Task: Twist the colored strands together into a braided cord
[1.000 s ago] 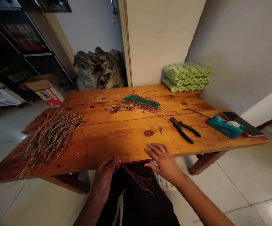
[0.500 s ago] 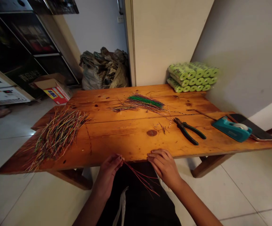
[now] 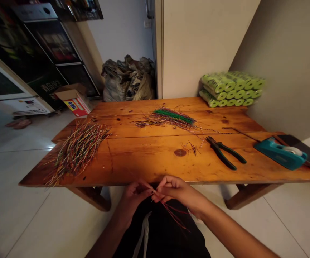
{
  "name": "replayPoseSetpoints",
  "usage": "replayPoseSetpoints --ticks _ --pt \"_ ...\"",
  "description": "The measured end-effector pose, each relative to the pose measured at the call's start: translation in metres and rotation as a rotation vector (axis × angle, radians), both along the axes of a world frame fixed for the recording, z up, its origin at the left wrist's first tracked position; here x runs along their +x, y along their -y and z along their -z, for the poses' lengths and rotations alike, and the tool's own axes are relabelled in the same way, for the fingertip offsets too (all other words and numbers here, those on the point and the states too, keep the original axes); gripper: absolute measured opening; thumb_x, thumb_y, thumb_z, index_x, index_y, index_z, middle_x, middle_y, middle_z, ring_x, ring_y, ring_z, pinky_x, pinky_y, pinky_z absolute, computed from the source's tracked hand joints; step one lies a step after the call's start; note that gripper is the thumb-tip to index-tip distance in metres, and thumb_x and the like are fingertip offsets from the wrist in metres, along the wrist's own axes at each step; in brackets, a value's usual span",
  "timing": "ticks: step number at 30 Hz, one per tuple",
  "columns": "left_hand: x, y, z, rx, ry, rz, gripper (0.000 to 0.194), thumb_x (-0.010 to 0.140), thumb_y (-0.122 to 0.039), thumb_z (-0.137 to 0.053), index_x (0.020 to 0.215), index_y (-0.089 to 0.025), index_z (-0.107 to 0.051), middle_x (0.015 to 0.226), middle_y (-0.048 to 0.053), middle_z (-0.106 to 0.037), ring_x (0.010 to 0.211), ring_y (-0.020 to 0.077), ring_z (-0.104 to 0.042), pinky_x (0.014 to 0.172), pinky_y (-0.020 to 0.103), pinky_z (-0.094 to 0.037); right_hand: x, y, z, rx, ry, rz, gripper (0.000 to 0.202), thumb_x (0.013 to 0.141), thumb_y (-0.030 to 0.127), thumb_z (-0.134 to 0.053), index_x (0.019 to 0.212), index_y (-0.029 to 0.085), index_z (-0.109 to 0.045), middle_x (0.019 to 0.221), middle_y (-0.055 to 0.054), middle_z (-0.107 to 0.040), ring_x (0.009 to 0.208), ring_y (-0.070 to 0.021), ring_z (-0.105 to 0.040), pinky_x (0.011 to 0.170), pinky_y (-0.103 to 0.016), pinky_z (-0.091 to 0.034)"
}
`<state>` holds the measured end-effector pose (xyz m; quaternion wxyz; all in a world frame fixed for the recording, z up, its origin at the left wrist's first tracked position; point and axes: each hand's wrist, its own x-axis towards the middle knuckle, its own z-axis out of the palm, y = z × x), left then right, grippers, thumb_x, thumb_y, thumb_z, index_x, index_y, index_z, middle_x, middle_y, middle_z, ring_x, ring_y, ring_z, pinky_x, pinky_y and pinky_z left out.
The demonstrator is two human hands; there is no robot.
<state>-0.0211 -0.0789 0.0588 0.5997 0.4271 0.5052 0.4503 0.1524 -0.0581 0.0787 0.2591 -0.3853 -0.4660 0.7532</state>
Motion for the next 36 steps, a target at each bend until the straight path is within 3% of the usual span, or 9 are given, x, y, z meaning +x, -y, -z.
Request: replayPoseSetpoints --ticks 6,12,16,20,25,29,36 --pt "0.001 -0.003 -0.002 0.154 -0.066 0.074 0.003 0.065 -0.017 -0.066 0.061 -0.018 -0.065 0.067 0.002 -0.065 0.07 0.0161 -0.059 0.072 0.027 -0.042 0.017 -0.015 -0.005 -0.178 -0.064 -0.246 0.018 0.075 0.028 -0.063 0.084 0.015 -0.055 0.088 -0.007 -0.069 0.084 -0.0148 -0.064 0.078 -0.029 -0.045" --pt "0.0 -0.005 -0.001 0.288 -0.206 0.148 0.005 0.063 -0.019 -0.068 0.059 -0.021 -0.066 0.066 0.003 -0.065 0.072 0.0184 -0.058 0.074 0.03 -0.042 0.02 -0.029 -0.013 -0.096 0.082 -0.4 0.015 0.074 0.028 -0.064 0.081 0.017 -0.057 0.084 -0.003 -0.069 0.079 -0.0133 -0.064 0.073 -0.028 -0.044" --pt "-0.002 -0.005 0.0 0.341 -0.236 0.132 0.006 0.064 -0.019 -0.067 0.059 -0.022 -0.066 0.066 0.002 -0.063 0.072 0.0177 -0.057 0.072 0.029 -0.041 0.009 -0.024 -0.012 -0.012 0.07 -0.269 0.015 0.075 0.03 -0.062 0.08 0.016 -0.057 0.077 -0.002 -0.068 0.075 -0.0121 -0.063 0.073 -0.028 -0.045" --pt "-0.004 -0.008 0.003 0.369 -0.271 0.063 0.009 0.063 -0.019 -0.067 0.055 -0.021 -0.064 0.063 0.001 -0.06 0.069 0.0166 -0.055 0.07 0.027 -0.04 -0.004 -0.007 -0.002 -0.078 0.0 -0.036 0.02 0.072 0.031 -0.065 0.077 0.015 -0.054 0.071 -0.002 -0.066 0.071 -0.0111 -0.063 0.067 -0.025 -0.045" --pt "-0.005 -0.007 0.009 0.172 -0.114 0.102 0.006 0.062 -0.021 -0.066 0.057 -0.019 -0.065 0.061 0.001 -0.062 0.064 0.0154 -0.056 0.066 0.026 -0.042 -0.013 0.01 0.015 -0.1 -0.09 0.147 0.019 0.068 0.027 -0.068 0.075 0.016 -0.055 0.068 0.0 -0.064 0.062 -0.0078 -0.057 0.052 -0.018 -0.039" --pt "-0.01 -0.004 0.01 0.047 -0.025 0.088 0.005 0.063 -0.022 -0.066 0.067 -0.02 -0.069 0.07 0.003 -0.068 0.072 0.0171 -0.06 0.07 0.027 -0.044 -0.016 0.017 0.019 -0.106 -0.087 0.202 0.017 0.068 0.025 -0.068 0.073 0.016 -0.055 0.065 0.001 -0.062 0.058 -0.007 -0.053 0.052 -0.018 -0.037" --pt "-0.023 -0.008 0.014 0.159 -0.119 0.206 0.004 0.065 -0.018 -0.066 0.064 -0.021 -0.069 0.067 0.002 -0.067 0.067 0.0159 -0.06 0.068 0.026 -0.043 -0.016 0.02 0.016 -0.078 -0.083 0.186 0.014 0.069 0.023 -0.067 0.071 0.015 -0.055 0.066 0.0 -0.064 0.06 -0.0083 -0.056 0.053 -0.02 -0.038"
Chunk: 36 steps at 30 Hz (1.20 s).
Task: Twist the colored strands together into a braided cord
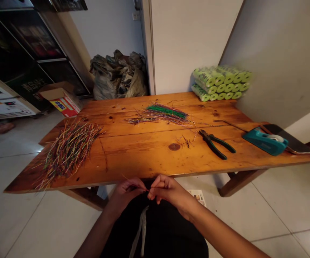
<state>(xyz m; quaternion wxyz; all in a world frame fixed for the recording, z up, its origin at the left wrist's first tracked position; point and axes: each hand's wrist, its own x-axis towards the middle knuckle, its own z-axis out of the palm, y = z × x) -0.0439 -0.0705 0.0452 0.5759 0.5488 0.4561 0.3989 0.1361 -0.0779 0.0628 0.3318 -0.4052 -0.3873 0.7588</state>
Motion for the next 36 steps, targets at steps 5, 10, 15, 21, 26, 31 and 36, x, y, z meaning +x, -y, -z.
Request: replayPoseSetpoints --ticks 5,10,15,21,26,31,36 --pt "0.003 0.003 -0.001 -0.007 -0.01 -0.012 0.004 0.069 -0.02 -0.062 0.068 -0.02 -0.066 0.07 0.001 -0.066 0.071 0.016 -0.059 0.071 0.027 -0.044 -0.002 0.0 0.002 -0.013 -0.035 -0.009 0.016 0.068 0.024 -0.068 0.072 0.015 -0.055 0.07 -0.001 -0.066 0.063 -0.0093 -0.058 0.054 -0.02 -0.039" --pt "0.001 0.009 -0.005 0.004 -0.053 0.133 0.005 0.072 -0.02 -0.06 0.075 -0.018 -0.064 0.074 0.002 -0.064 0.075 0.0154 -0.059 0.073 0.026 -0.044 0.0 0.002 0.007 -0.017 -0.044 -0.006 0.015 0.067 0.021 -0.067 0.071 0.015 -0.054 0.065 0.0 -0.065 0.059 -0.0081 -0.057 0.053 -0.019 -0.039" --pt "-0.003 0.006 -0.01 0.158 -0.205 0.247 0.01 0.068 -0.022 -0.067 0.076 -0.019 -0.063 0.077 0.001 -0.063 0.076 0.0144 -0.058 0.073 0.026 -0.043 0.002 0.004 0.007 0.038 0.034 -0.039 0.014 0.069 0.022 -0.065 0.071 0.015 -0.053 0.063 0.0 -0.065 0.053 -0.0071 -0.054 0.047 -0.018 -0.035" --pt "-0.001 0.0 -0.013 0.343 -0.312 0.246 0.014 0.066 -0.031 -0.07 0.069 -0.02 -0.063 0.07 0.0 -0.063 0.071 0.0135 -0.057 0.069 0.026 -0.042 0.001 0.004 0.007 0.134 0.122 -0.052 0.013 0.071 0.022 -0.062 0.071 0.016 -0.051 0.061 0.001 -0.064 0.054 -0.0084 -0.054 0.044 -0.018 -0.032" --pt "-0.001 0.0 -0.012 0.411 -0.308 0.307 0.02 0.062 -0.033 -0.072 0.072 -0.02 -0.062 0.076 0.0 -0.064 0.073 0.0139 -0.057 0.069 0.026 -0.042 0.001 0.007 0.006 0.135 0.121 -0.058 0.011 0.071 0.021 -0.061 0.072 0.016 -0.051 0.061 0.001 -0.065 0.054 -0.0087 -0.055 0.045 -0.019 -0.035" --pt "-0.001 0.0 -0.009 0.32 -0.272 0.332 0.018 0.064 -0.032 -0.071 0.073 -0.019 -0.063 0.075 0.001 -0.064 0.071 0.0133 -0.058 0.068 0.025 -0.043 0.003 0.01 0.005 0.107 0.089 -0.039 0.013 0.072 0.022 -0.062 0.071 0.016 -0.05 0.061 0.001 -0.064 0.055 -0.0089 -0.056 0.046 -0.019 -0.037" --pt "0.001 -0.002 -0.004 0.309 -0.192 0.317 0.016 0.063 -0.029 -0.072 0.07 -0.018 -0.063 0.075 0.001 -0.062 0.072 0.0132 -0.058 0.069 0.025 -0.043 0.002 0.011 0.005 0.136 0.088 -0.021 0.015 0.071 0.023 -0.063 0.071 0.017 -0.049 0.061 0.002 -0.063 0.053 -0.0081 -0.054 0.045 -0.019 -0.037"
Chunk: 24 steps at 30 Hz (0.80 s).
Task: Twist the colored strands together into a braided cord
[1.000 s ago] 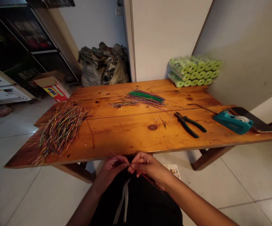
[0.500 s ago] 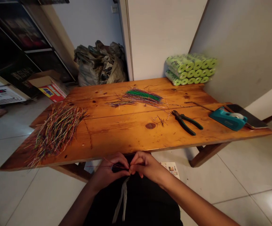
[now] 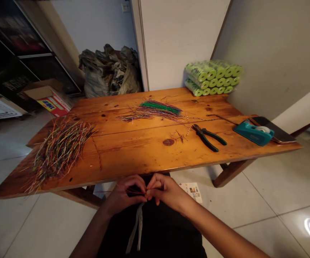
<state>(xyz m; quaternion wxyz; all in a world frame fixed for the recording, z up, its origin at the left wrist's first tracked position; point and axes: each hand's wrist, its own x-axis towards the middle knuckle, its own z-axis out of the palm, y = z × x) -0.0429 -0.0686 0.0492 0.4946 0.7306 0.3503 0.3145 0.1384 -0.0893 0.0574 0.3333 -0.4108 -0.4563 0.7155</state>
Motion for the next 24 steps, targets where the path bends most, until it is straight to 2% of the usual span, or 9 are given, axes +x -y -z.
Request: replayPoseSetpoints --ticks 10,15,19,24 --pt "0.01 0.011 0.004 0.129 0.045 -0.115 0.007 0.069 -0.02 -0.066 0.068 -0.016 -0.061 0.07 0.002 -0.059 0.069 0.0132 -0.056 0.065 0.025 -0.042 0.006 0.002 0.001 0.057 0.04 0.008 0.015 0.072 0.026 -0.062 0.073 0.016 -0.051 0.06 0.003 -0.06 0.044 -0.0054 -0.045 0.043 -0.019 -0.033" --pt "0.018 0.014 0.008 -0.014 0.132 -0.197 0.01 0.071 -0.02 -0.062 0.065 -0.016 -0.055 0.067 0.001 -0.057 0.066 0.0126 -0.053 0.063 0.025 -0.041 0.006 0.002 -0.005 0.071 0.096 0.025 0.018 0.074 0.03 -0.06 0.079 0.017 -0.049 0.064 0.002 -0.061 0.045 -0.0058 -0.044 0.043 -0.02 -0.033" --pt "0.029 0.021 0.016 -0.103 0.182 -0.335 0.011 0.073 -0.02 -0.058 0.064 -0.016 -0.051 0.065 0.0 -0.053 0.065 0.0122 -0.05 0.061 0.024 -0.039 0.004 0.005 -0.005 0.125 0.178 0.088 0.022 0.075 0.031 -0.06 0.087 0.02 -0.045 0.067 0.003 -0.059 0.045 -0.0062 -0.043 0.043 -0.02 -0.034" --pt "0.04 0.028 0.021 -0.023 0.198 -0.522 0.011 0.073 -0.016 -0.055 0.066 -0.018 -0.047 0.068 -0.002 -0.048 0.068 0.0127 -0.049 0.064 0.025 -0.04 0.001 0.009 -0.001 0.281 0.379 0.135 0.018 0.081 0.028 -0.052 0.096 0.022 -0.044 0.075 0.0 -0.065 0.052 -0.0098 -0.05 0.047 -0.022 -0.038"
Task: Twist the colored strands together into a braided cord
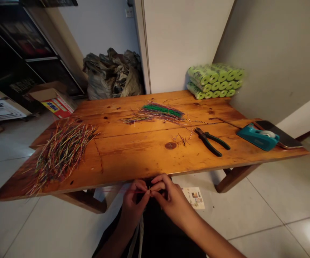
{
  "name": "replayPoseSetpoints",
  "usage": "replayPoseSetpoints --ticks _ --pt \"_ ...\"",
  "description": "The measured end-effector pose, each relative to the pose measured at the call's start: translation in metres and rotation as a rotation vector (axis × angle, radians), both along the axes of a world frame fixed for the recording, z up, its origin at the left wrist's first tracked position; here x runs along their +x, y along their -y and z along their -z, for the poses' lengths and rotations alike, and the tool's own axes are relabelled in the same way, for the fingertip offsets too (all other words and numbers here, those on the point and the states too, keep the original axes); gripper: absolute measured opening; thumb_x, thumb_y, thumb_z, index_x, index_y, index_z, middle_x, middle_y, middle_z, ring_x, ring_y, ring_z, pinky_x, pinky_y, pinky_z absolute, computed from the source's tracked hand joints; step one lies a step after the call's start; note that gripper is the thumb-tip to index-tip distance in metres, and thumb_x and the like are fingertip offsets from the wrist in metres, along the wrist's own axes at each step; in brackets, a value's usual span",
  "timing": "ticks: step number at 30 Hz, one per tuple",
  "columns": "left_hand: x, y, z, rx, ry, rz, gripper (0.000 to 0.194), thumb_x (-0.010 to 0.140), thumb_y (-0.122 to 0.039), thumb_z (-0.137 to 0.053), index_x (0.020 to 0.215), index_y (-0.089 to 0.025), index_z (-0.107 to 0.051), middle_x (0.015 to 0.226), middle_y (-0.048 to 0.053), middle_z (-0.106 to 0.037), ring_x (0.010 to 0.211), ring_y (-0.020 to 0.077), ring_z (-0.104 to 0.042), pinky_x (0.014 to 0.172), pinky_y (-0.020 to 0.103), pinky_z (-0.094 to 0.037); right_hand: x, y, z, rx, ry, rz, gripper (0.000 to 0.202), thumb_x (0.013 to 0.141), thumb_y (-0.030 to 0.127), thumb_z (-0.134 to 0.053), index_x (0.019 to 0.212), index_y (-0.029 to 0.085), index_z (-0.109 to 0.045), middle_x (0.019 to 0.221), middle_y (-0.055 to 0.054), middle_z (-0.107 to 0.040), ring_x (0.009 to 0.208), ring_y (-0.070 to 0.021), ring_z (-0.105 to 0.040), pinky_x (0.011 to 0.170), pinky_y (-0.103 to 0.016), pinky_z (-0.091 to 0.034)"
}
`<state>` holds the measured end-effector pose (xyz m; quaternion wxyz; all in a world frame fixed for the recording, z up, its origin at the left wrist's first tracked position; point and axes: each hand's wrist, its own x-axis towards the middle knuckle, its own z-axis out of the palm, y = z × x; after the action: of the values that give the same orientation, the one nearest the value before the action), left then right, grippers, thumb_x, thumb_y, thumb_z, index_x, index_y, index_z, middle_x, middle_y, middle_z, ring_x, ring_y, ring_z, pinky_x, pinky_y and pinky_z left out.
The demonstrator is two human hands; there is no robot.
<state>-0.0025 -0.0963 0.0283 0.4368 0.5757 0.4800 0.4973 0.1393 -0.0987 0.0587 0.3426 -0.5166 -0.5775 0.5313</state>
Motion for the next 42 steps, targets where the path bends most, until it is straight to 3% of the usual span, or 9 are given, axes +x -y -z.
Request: replayPoseSetpoints --ticks 4,8,14,20,25,29,33,39,42 --pt "-0.001 -0.003 -0.005 0.077 -0.163 -0.026 0.003 0.074 -0.019 -0.057 0.072 -0.02 -0.058 0.081 0.001 -0.051 0.081 0.016 -0.051 0.074 0.03 -0.041 0.0 -0.001 -0.002 0.095 0.123 0.032 0.018 0.082 0.027 -0.05 0.098 0.022 -0.045 0.076 -0.001 -0.066 0.064 -0.0144 -0.058 0.057 -0.026 -0.041" --pt "-0.009 -0.008 -0.008 0.187 -0.383 -0.041 0.009 0.075 -0.026 -0.06 0.078 -0.027 -0.068 0.09 0.003 -0.053 0.089 0.0192 -0.049 0.079 0.035 -0.041 0.003 -0.003 -0.007 0.132 0.149 0.026 0.017 0.083 0.025 -0.048 0.099 0.022 -0.044 0.08 -0.002 -0.067 0.075 -0.0168 -0.062 0.064 -0.027 -0.045" --pt "-0.013 -0.016 -0.007 0.472 -0.596 -0.024 0.011 0.076 -0.024 -0.06 0.083 -0.028 -0.068 0.08 0.001 -0.065 0.083 0.0184 -0.05 0.075 0.034 -0.038 0.004 -0.004 -0.008 0.242 0.242 0.038 0.013 0.084 0.021 -0.044 0.097 0.023 -0.043 0.088 -0.005 -0.066 0.079 -0.0169 -0.064 0.07 -0.028 -0.048" --pt "-0.009 -0.022 -0.014 0.551 -0.826 0.01 0.01 0.079 -0.024 -0.055 0.08 -0.024 -0.065 0.081 0.001 -0.068 0.083 0.0202 -0.05 0.073 0.035 -0.032 0.003 -0.003 -0.001 0.424 0.513 0.03 0.015 0.087 0.018 -0.037 0.097 0.022 -0.047 0.091 -0.008 -0.063 0.083 -0.022 -0.061 0.072 -0.035 -0.048" --pt "-0.011 -0.021 -0.011 0.571 -0.814 0.032 0.013 0.08 -0.019 -0.052 0.08 -0.024 -0.064 0.082 0.002 -0.067 0.082 0.0204 -0.051 0.072 0.035 -0.031 0.003 -0.008 -0.003 0.342 0.419 0.045 0.025 0.085 0.017 -0.043 0.109 0.021 -0.047 0.09 -0.006 -0.065 0.084 -0.02 -0.062 0.075 -0.033 -0.048" --pt "-0.015 -0.022 -0.009 0.557 -0.73 0.038 0.014 0.079 -0.016 -0.052 0.078 -0.025 -0.064 0.082 0.002 -0.067 0.082 0.0207 -0.05 0.074 0.036 -0.03 0.004 -0.012 -0.005 0.265 0.3 0.063 0.009 0.082 0.02 -0.051 0.087 0.022 -0.058 0.08 -0.001 -0.067 0.075 -0.0158 -0.062 0.072 -0.028 -0.047" --pt "-0.015 -0.027 -0.013 0.286 -0.481 0.17 0.015 0.079 -0.023 -0.052 0.069 -0.022 -0.062 0.075 0.002 -0.062 0.079 0.0198 -0.05 0.074 0.034 -0.035 0.004 -0.007 -0.005 0.419 0.341 0.081 0.01 0.082 0.021 -0.05 0.081 0.021 -0.06 0.077 -0.003 -0.063 0.072 -0.0162 -0.057 0.067 -0.029 -0.045" --pt "-0.011 -0.023 -0.009 -0.575 0.353 0.401 0.022 0.069 -0.035 -0.06 0.06 -0.016 -0.059 0.062 0.001 -0.056 0.064 0.0126 -0.052 0.065 0.026 -0.041 0.003 0.004 -0.01 0.571 0.318 -0.05 0.015 0.087 0.02 -0.043 0.087 0.021 -0.058 0.083 -0.005 -0.061 0.08 -0.0176 -0.053 0.074 -0.031 -0.043" --pt "-0.012 -0.016 -0.009 -0.633 0.473 0.392 0.021 0.068 -0.036 -0.063 0.064 -0.015 -0.062 0.071 0.003 -0.061 0.07 0.0131 -0.055 0.069 0.026 -0.042 0.003 0.004 -0.011 0.522 0.289 -0.001 0.013 0.086 0.022 -0.045 0.084 0.021 -0.058 0.08 -0.005 -0.06 0.076 -0.0167 -0.054 0.07 -0.029 -0.043"
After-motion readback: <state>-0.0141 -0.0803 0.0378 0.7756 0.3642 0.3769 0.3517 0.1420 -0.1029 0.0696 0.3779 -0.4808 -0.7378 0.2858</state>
